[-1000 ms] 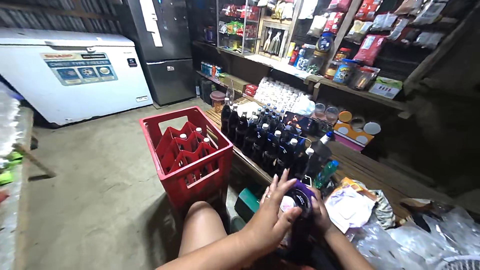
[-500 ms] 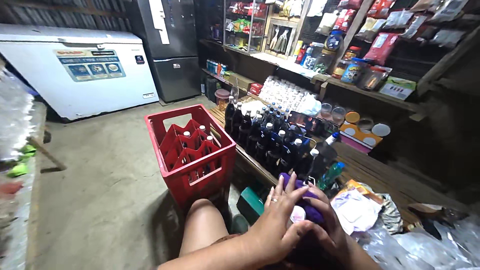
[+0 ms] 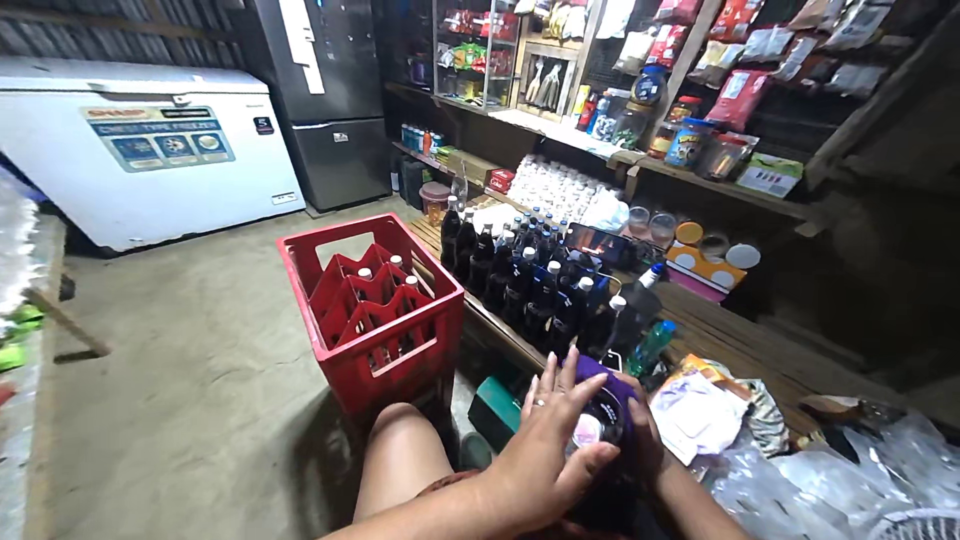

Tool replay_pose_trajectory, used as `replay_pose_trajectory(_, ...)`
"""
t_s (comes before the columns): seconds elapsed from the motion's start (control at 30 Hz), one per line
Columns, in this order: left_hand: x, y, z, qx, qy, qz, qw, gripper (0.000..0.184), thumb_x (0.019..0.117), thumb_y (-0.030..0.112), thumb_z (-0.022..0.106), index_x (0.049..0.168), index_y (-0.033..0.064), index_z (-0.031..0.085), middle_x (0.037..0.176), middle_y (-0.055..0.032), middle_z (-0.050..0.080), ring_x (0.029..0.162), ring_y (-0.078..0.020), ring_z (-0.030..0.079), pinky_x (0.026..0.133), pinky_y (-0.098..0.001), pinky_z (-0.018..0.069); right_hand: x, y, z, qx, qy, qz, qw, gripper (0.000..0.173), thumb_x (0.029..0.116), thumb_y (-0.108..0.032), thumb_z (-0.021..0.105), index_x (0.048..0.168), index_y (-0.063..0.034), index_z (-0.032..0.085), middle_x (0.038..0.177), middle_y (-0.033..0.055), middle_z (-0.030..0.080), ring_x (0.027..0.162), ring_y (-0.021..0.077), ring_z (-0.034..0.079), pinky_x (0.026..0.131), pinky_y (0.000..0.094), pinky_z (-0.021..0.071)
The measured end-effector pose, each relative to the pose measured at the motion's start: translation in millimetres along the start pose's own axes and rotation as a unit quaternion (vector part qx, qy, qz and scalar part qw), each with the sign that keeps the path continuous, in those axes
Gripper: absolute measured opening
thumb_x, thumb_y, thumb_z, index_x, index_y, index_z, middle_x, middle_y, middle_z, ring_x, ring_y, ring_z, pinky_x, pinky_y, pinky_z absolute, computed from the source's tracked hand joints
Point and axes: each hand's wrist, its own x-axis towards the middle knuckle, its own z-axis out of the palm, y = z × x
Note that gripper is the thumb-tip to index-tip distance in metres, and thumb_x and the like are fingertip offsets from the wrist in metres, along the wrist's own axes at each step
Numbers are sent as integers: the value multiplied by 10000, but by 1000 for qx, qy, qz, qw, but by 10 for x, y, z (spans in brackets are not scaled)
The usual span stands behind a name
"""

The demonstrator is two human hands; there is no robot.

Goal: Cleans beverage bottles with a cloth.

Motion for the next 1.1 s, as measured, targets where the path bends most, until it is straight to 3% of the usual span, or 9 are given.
replay_pose_trajectory(0.17,12,22,-5,17,-14,14,1000,703,1040,623,349,1542,140,438,1602,-56,443,1529,-291,319,1189,-708,188,-49,317,-92,-48,14,-36,998,665,1012,-672,355,1301,-126,600,1277,7,659,1216,71,594,1056,322,495)
replay_pose_trajectory(0.23,16,1,-13,20,-5,20,1000,683,1044,615,360,1530,145,458,1495,-53,558,1434,-229,464,1185,-648,279,-49,361,-98,-56,18,-50,997,651,1020,-660,343,1292,-130,606,1265,8,663,1213,75,595,1059,330,495)
replay_pose_trajectory(0.33,47,-22,-49,24,10,20,999,657,1039,601,396,1501,144,495,1309,-97,631,1235,-237,584,1024,-552,469,-57,351,-70,-68,32,-63,995,625,1028,-647,347,1288,-141,604,1251,-9,666,1201,58,599,1052,319,503)
replay_pose_trajectory(0.63,91,-73,-94,-6,59,50,997,534,1038,465,530,1406,84,595,1182,-82,681,1089,-148,630,972,-347,525,-102,401,-45,-74,64,-62,993,577,1022,-640,389,1315,-188,597,1287,-51,651,1223,34,584,1065,297,492)
replay_pose_trajectory(0.77,88,-141,-76,-26,75,65,995,471,1003,366,639,1370,73,615,1201,-75,690,1131,-146,641,1004,-349,532,-130,403,-34,-72,70,-64,993,572,1013,-657,392,1349,-232,575,1307,-85,642,1239,16,572,1074,280,480)
replay_pose_trajectory(0.87,73,-158,-65,-29,86,75,993,462,996,350,655,1353,59,618,1205,-74,699,1128,-138,656,999,-333,548,-155,422,-26,-69,80,-64,992,573,1012,-649,410,1346,-212,569,1305,-77,640,1234,18,574,1072,277,482)
replay_pose_trajectory(0.97,64,-157,-75,-16,90,85,992,467,997,352,655,1353,52,612,1209,-67,710,1118,-130,669,989,-326,559,-184,391,-19,-74,85,-37,993,590,1020,-625,422,1351,-154,552,1307,-44,633,1232,18,573,1073,276,483)
replay_pose_trajectory(1.03,66,-154,-114,-3,91,82,992,425,993,326,665,1321,57,639,1195,-66,713,1101,-128,677,969,-326,570,-166,284,-24,-94,78,2,993,667,1025,-599,434,1342,-21,535,1292,44,637,1214,35,586,1062,275,492)
replay_pose_trajectory(1.1,73,-157,-167,-4,84,69,994,408,992,309,669,1308,52,651,1195,-67,714,1097,-124,683,966,-321,577,-122,180,-62,-106,46,27,993,700,1033,-574,434,1356,42,514,1319,112,620,1236,74,582,1078,294,485)
